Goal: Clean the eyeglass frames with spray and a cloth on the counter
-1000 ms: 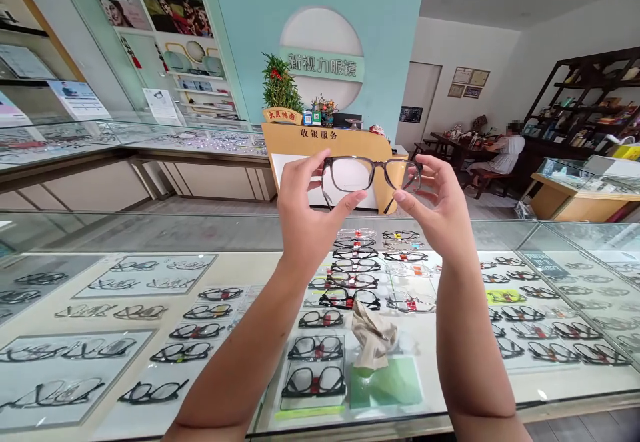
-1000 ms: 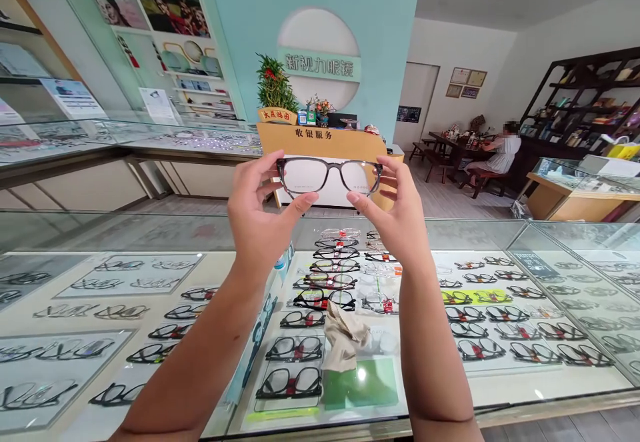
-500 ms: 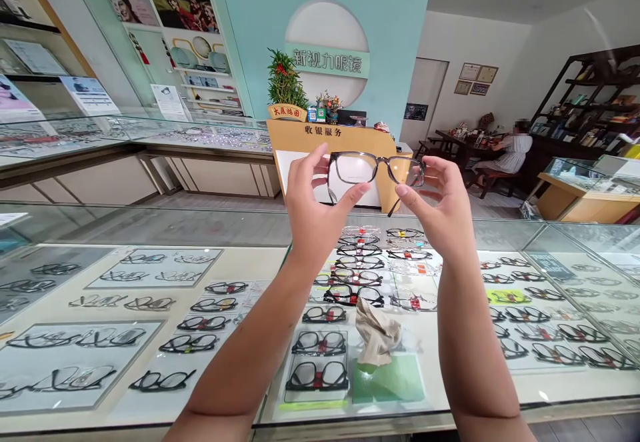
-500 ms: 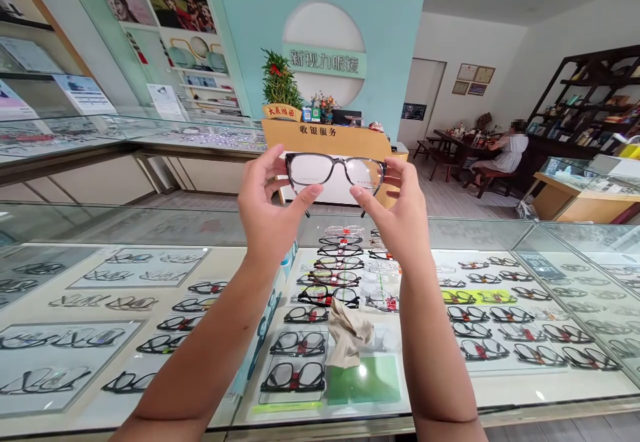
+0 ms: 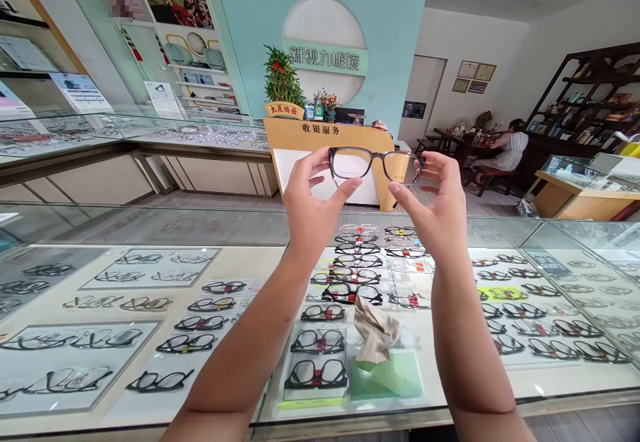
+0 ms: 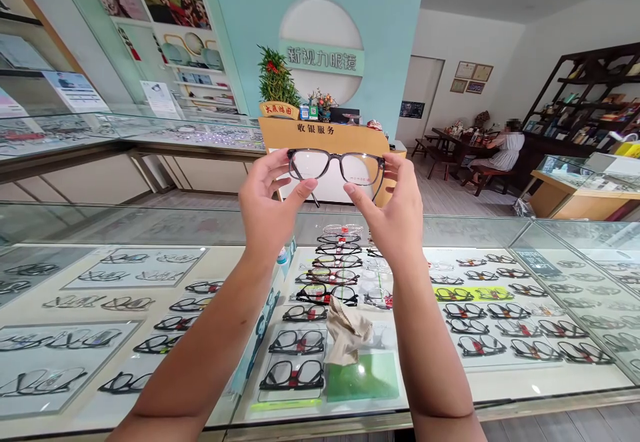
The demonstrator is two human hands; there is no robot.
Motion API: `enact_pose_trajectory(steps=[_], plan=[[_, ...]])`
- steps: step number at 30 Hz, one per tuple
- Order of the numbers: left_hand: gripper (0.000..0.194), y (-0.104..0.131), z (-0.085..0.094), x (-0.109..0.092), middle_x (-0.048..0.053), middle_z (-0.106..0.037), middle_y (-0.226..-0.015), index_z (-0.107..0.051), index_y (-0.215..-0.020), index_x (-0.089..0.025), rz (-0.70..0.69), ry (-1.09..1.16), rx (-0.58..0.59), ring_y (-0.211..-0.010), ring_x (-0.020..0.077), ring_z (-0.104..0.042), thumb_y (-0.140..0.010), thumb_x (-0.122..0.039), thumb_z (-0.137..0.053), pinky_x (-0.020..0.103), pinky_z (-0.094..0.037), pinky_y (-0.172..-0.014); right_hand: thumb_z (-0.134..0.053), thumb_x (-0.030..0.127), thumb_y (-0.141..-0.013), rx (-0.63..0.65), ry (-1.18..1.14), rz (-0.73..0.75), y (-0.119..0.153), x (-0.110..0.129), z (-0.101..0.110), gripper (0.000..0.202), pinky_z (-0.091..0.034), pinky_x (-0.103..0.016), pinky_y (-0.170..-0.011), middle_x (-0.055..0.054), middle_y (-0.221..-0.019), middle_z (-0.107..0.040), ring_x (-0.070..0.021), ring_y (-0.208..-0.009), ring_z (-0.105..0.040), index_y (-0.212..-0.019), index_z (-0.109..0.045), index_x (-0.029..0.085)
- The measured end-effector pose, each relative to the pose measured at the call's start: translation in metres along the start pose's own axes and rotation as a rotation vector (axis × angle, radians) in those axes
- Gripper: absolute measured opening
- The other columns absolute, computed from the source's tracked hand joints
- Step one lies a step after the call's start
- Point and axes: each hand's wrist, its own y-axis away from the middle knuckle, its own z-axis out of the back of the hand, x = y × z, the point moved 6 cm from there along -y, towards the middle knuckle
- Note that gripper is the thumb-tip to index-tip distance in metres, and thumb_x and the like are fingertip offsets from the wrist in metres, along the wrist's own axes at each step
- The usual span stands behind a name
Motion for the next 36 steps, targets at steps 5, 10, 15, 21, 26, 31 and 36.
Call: enact_pose_trajectory(steps=[5,10,15,21,26,31,36], plan=[[0.071,0.000,0.001,-0.003,0.012,-0.073,-0.146,-0.065,-0.148,-0.031,-0.061,-0.062,-0.005,-0.136,0.0330,-0.072,-0.089,-0.061,-0.091,0.049,-0.060,-0.109,-0.083,0.063,-0.095,0.026,-0.015,-0.011,-0.001,-0.003,0.000,0.068,-0.063,-0.055,-0.107,-0.013,-0.150,-0.065,-0.0346,-0.136,-0.066,-0.150,-0.056,0.036],[0.072,0.001,0.000,-0.005,0.012,-0.073,-0.147,-0.064,-0.149,-0.030,-0.104,-0.093,-0.016,-0.139,0.0348,-0.070,-0.089,-0.056,-0.093,0.049,-0.059,-0.111,-0.082,0.060,-0.096,0.052,0.031,-0.036,-0.002,-0.004,-0.002,0.071,-0.060,-0.058,-0.111,-0.014,-0.156,-0.062,-0.0369,-0.142,-0.064,-0.155,-0.052,0.035],[0.071,0.003,0.000,-0.007,0.013,-0.072,-0.150,-0.061,-0.151,-0.030,-0.152,-0.140,-0.026,-0.140,0.0339,-0.070,-0.090,-0.049,-0.094,0.048,-0.059,-0.110,-0.083,0.056,-0.095,0.050,0.058,-0.051,-0.002,-0.002,-0.001,0.070,-0.060,-0.061,-0.112,-0.013,-0.158,-0.063,-0.0375,-0.143,-0.065,-0.155,-0.052,0.036],[0.073,0.004,-0.002,-0.006,0.012,-0.072,-0.149,-0.060,-0.152,-0.032,-0.158,-0.153,-0.013,-0.140,0.0346,-0.070,-0.089,-0.043,-0.095,0.049,-0.059,-0.110,-0.082,0.056,-0.096,0.049,0.081,-0.038,-0.002,-0.003,-0.001,0.071,-0.060,-0.062,-0.112,-0.013,-0.159,-0.062,-0.0382,-0.144,-0.064,-0.156,-0.050,0.037],[0.071,0.004,-0.005,-0.002,0.013,-0.070,-0.152,-0.058,-0.151,-0.032,-0.121,-0.141,0.029,-0.142,0.0349,-0.071,-0.091,-0.041,-0.094,0.050,-0.061,-0.110,-0.081,0.052,-0.096,0.037,0.101,-0.015,-0.002,-0.001,0.000,0.070,-0.060,-0.063,-0.112,-0.014,-0.160,-0.061,-0.0384,-0.144,-0.064,-0.156,-0.049,0.036],[0.068,0.004,-0.009,0.001,0.013,-0.068,-0.154,-0.056,-0.150,-0.032,-0.073,-0.091,0.077,-0.144,0.0349,-0.071,-0.092,-0.038,-0.092,0.049,-0.063,-0.109,-0.080,0.048,-0.096,0.026,0.105,0.012,-0.002,0.000,0.001,0.069,-0.060,-0.065,-0.113,-0.014,-0.159,-0.060,-0.0387,-0.145,-0.063,-0.156,-0.049,0.036],[0.072,0.004,-0.009,0.000,0.012,-0.069,-0.151,-0.057,-0.147,-0.031,-0.092,-0.091,0.067,-0.140,0.0337,-0.071,-0.086,-0.034,-0.096,0.048,-0.062,-0.107,-0.080,0.050,-0.096,0.045,0.110,-0.012,-0.002,-0.003,0.000,0.070,-0.058,-0.066,-0.115,-0.014,-0.160,-0.060,-0.0395,-0.146,-0.062,-0.157,-0.048,0.036]])
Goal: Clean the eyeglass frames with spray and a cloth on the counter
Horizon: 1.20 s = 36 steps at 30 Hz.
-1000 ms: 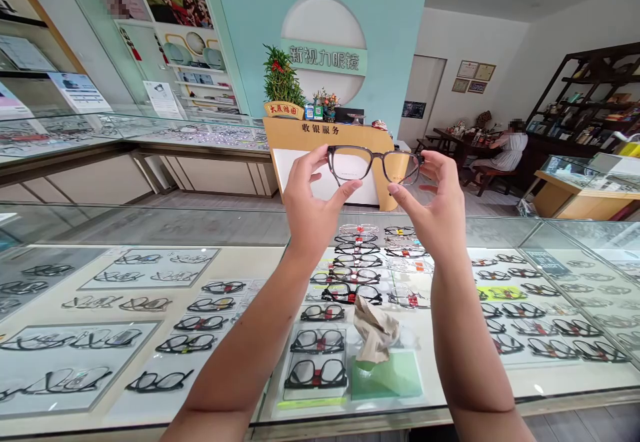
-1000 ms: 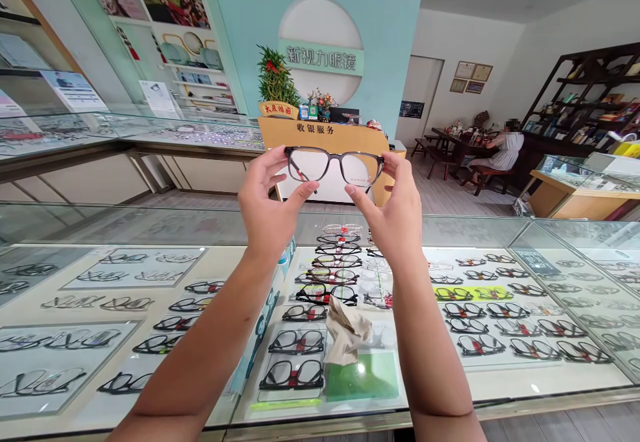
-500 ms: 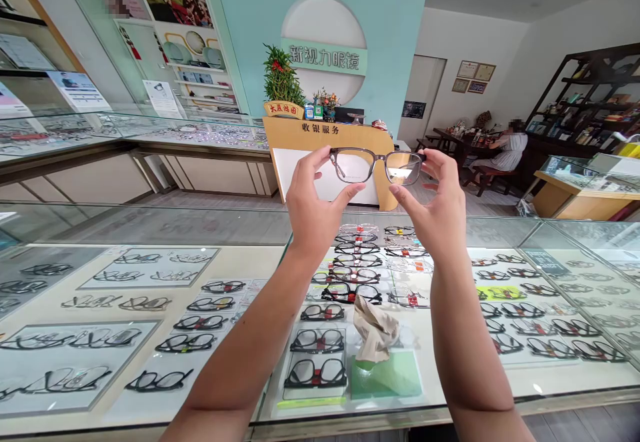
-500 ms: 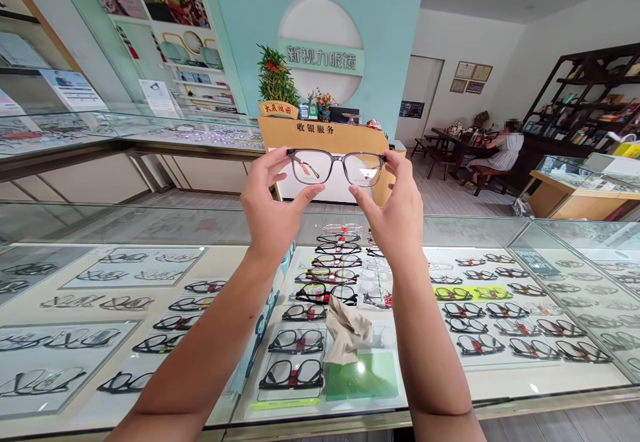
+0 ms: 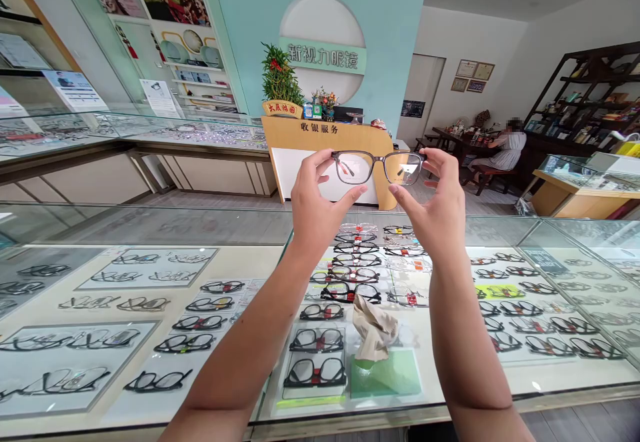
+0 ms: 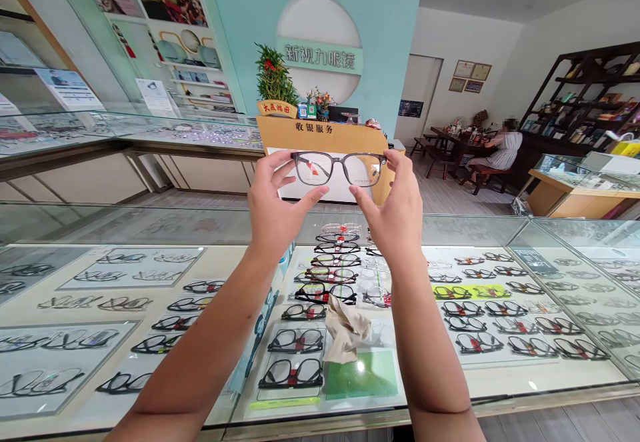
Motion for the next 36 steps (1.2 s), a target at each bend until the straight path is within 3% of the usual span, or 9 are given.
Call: enact_pose_trajectory(steps=[13,22,32,36], plan=[[0.071,0.007,0.008,-0.025,0.011,-0.067,-0.142,-0.059,-0.146,-0.029,-0.098,-0.191,-0.114,-0.135,0.0334,-0.066,-0.086,-0.035,-0.097,0.053,-0.055,-0.114,-0.080,0.061,-0.097,0.128,-0.116,-0.118,0.001,-0.014,-0.007,0.073,-0.061,-0.060,-0.115,-0.014,-0.162,-0.063,-0.0376,-0.150,-0.062,-0.159,-0.052,0.034],[0.071,0.008,0.007,-0.029,0.011,-0.067,-0.140,-0.061,-0.145,-0.028,-0.116,-0.205,-0.129,-0.132,0.0329,-0.066,-0.086,-0.041,-0.097,0.050,-0.055,-0.113,-0.078,0.054,-0.099,0.208,-0.189,-0.167,0.000,-0.020,-0.011,0.067,-0.058,-0.062,-0.118,-0.015,-0.162,-0.066,-0.0367,-0.151,-0.063,-0.159,-0.057,0.032],[0.070,0.008,0.008,-0.029,0.012,-0.069,-0.142,-0.063,-0.144,-0.028,-0.072,-0.192,-0.125,-0.134,0.0341,-0.066,-0.086,-0.045,-0.097,0.051,-0.054,-0.115,-0.077,0.054,-0.100,0.209,-0.182,-0.153,0.001,-0.021,-0.012,0.064,-0.058,-0.064,-0.116,-0.016,-0.160,-0.068,-0.0368,-0.147,-0.066,-0.157,-0.060,0.030],[0.065,0.003,0.005,-0.015,0.011,-0.071,-0.142,-0.063,-0.143,-0.028,0.029,-0.104,-0.067,-0.131,0.0321,-0.070,-0.088,-0.041,-0.095,0.048,-0.058,-0.108,-0.078,0.060,-0.097,0.095,-0.077,-0.114,0.001,-0.013,-0.006,0.070,-0.056,-0.064,-0.117,-0.016,-0.155,-0.069,-0.0376,-0.143,-0.066,-0.157,-0.057,0.031]])
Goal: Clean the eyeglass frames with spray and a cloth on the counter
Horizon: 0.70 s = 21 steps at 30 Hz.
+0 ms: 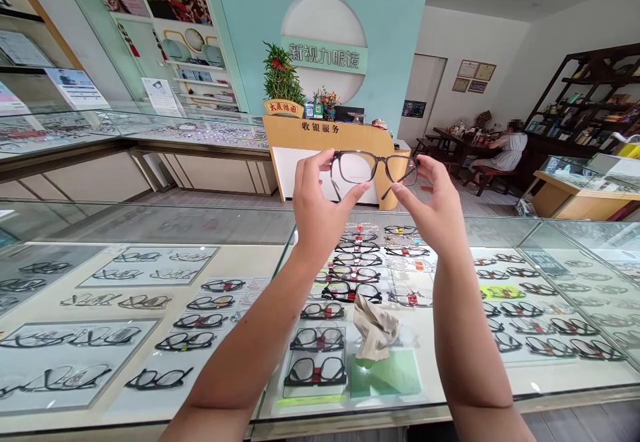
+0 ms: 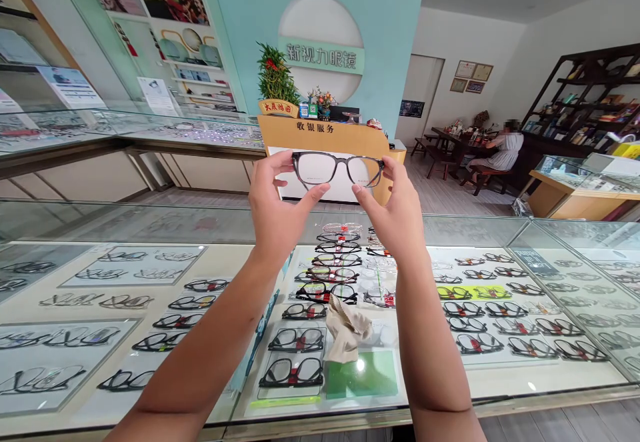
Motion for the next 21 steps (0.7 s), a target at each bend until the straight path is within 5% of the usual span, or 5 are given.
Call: enact_pose_trajectory(steps=[8,21], plan=[[0.055,-0.005,-0.014,0.030,0.011,-0.079,-0.141,-0.066,-0.136,-0.030,0.217,0.163,0.145,-0.126,0.0315,-0.078,-0.089,-0.040,-0.092,0.047,-0.063,-0.098,-0.075,0.063,-0.099,-0.167,0.156,0.146,0.002,0.015,-0.001,0.070,-0.054,-0.067,-0.116,-0.015,-0.153,-0.064,-0.0385,-0.135,-0.063,-0.159,-0.054,0.034],[0.057,-0.004,-0.013,0.029,0.010,-0.082,-0.134,-0.068,-0.131,-0.030,0.229,0.149,0.116,-0.117,0.0311,-0.080,-0.084,-0.046,-0.096,0.048,-0.063,-0.094,-0.074,0.062,-0.100,-0.158,0.153,0.142,0.002,0.013,-0.001,0.069,-0.053,-0.066,-0.115,-0.014,-0.153,-0.063,-0.0384,-0.135,-0.062,-0.161,-0.052,0.036]])
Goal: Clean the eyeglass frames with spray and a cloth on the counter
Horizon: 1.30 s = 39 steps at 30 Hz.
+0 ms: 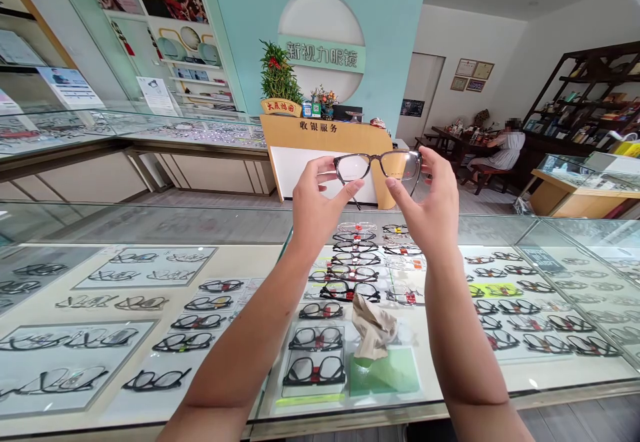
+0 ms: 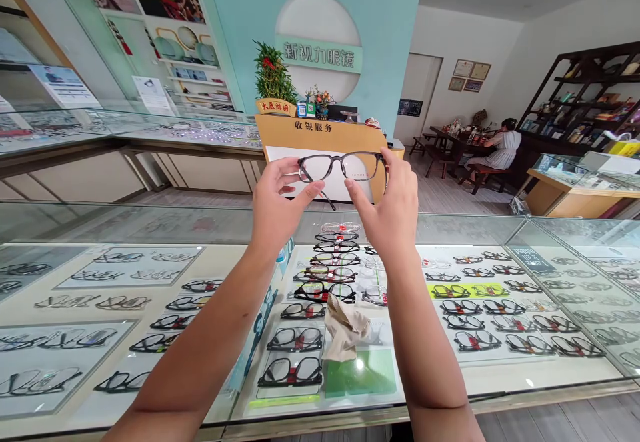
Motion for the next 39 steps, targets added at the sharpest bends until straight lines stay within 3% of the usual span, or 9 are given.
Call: enact_pose_trajectory(steps=[6,12,15,19,22,27,32,39], plan=[[0.056,0.001,-0.001,0.000,0.010,-0.081,-0.131,-0.067,-0.133,-0.029,-0.016,-0.031,0.007,-0.118,0.0308,-0.080,-0.087,-0.044,-0.095,0.047,-0.062,-0.093,-0.075,0.064,-0.099,0.008,0.000,-0.031,0.000,-0.003,0.000,0.070,-0.053,-0.067,-0.116,-0.015,-0.155,-0.063,-0.0387,-0.136,-0.063,-0.159,-0.054,0.034],[0.069,0.006,0.009,-0.020,0.012,-0.071,-0.144,-0.062,-0.145,-0.030,-0.278,-0.173,-0.137,-0.135,0.0331,-0.070,-0.087,-0.045,-0.096,0.048,-0.061,-0.104,-0.079,0.060,-0.097,0.088,-0.161,-0.101,-0.002,-0.011,-0.004,0.072,-0.059,-0.060,-0.115,-0.013,-0.160,-0.064,-0.0364,-0.146,-0.064,-0.159,-0.055,0.035],[0.075,0.006,0.011,-0.020,0.013,-0.067,-0.149,-0.059,-0.152,-0.032,-0.341,-0.178,-0.154,-0.141,0.0354,-0.066,-0.088,-0.048,-0.095,0.049,-0.060,-0.107,-0.076,0.055,-0.100,0.078,-0.266,-0.104,-0.004,-0.013,-0.004,0.061,-0.062,-0.057,-0.113,-0.012,-0.158,-0.067,-0.0338,-0.146,-0.065,-0.155,-0.059,0.035],[0.084,0.002,0.012,-0.013,0.013,-0.065,-0.152,-0.055,-0.160,-0.034,-0.370,-0.157,-0.146,-0.144,0.0377,-0.063,-0.089,-0.055,-0.093,0.051,-0.059,-0.108,-0.067,0.055,-0.106,0.000,-0.367,-0.093,-0.008,-0.014,0.001,0.047,-0.063,-0.053,-0.114,-0.012,-0.154,-0.070,-0.0310,-0.145,-0.067,-0.148,-0.067,0.033],[0.083,0.002,0.012,-0.011,0.013,-0.066,-0.152,-0.058,-0.157,-0.034,-0.388,-0.162,-0.155,-0.145,0.0380,-0.063,-0.087,-0.060,-0.093,0.052,-0.060,-0.108,-0.065,0.057,-0.106,-0.047,-0.409,-0.164,-0.010,-0.020,0.004,0.044,-0.063,-0.054,-0.115,-0.012,-0.145,-0.076,-0.0303,-0.139,-0.072,-0.140,-0.074,0.030],[0.078,0.003,0.011,-0.014,0.013,-0.068,-0.153,-0.061,-0.154,-0.034,-0.392,-0.158,-0.149,-0.145,0.0365,-0.063,-0.088,-0.062,-0.091,0.050,-0.063,-0.106,-0.062,0.061,-0.109,-0.027,-0.437,-0.231,-0.009,-0.026,0.004,0.045,-0.064,-0.054,-0.113,-0.011,-0.139,-0.080,-0.0287,-0.132,-0.076,-0.134,-0.079,0.028],[0.081,0.001,0.010,-0.014,0.013,-0.068,-0.153,-0.062,-0.155,-0.035,-0.329,-0.162,-0.126,-0.148,0.0366,-0.062,-0.086,-0.064,-0.092,0.049,-0.065,-0.107,-0.070,0.061,-0.103,-0.031,-0.540,-0.291,-0.009,-0.030,0.003,0.044,-0.065,-0.050,-0.109,-0.009,-0.137,-0.082,-0.0276,-0.125,-0.078,-0.129,-0.082,0.028],[0.079,0.001,0.007,-0.012,0.014,-0.068,-0.152,-0.057,-0.159,-0.031,-0.464,-0.102,-0.118,-0.144,0.0352,-0.064,-0.095,-0.069,-0.080,0.047,-0.064,-0.106,-0.075,0.061,-0.100,0.003,-0.654,-0.341,-0.010,-0.034,0.001,0.041,-0.065,-0.047,-0.104,-0.008,-0.130,-0.084,-0.0267,-0.115,-0.081,-0.124,-0.085,0.029]])
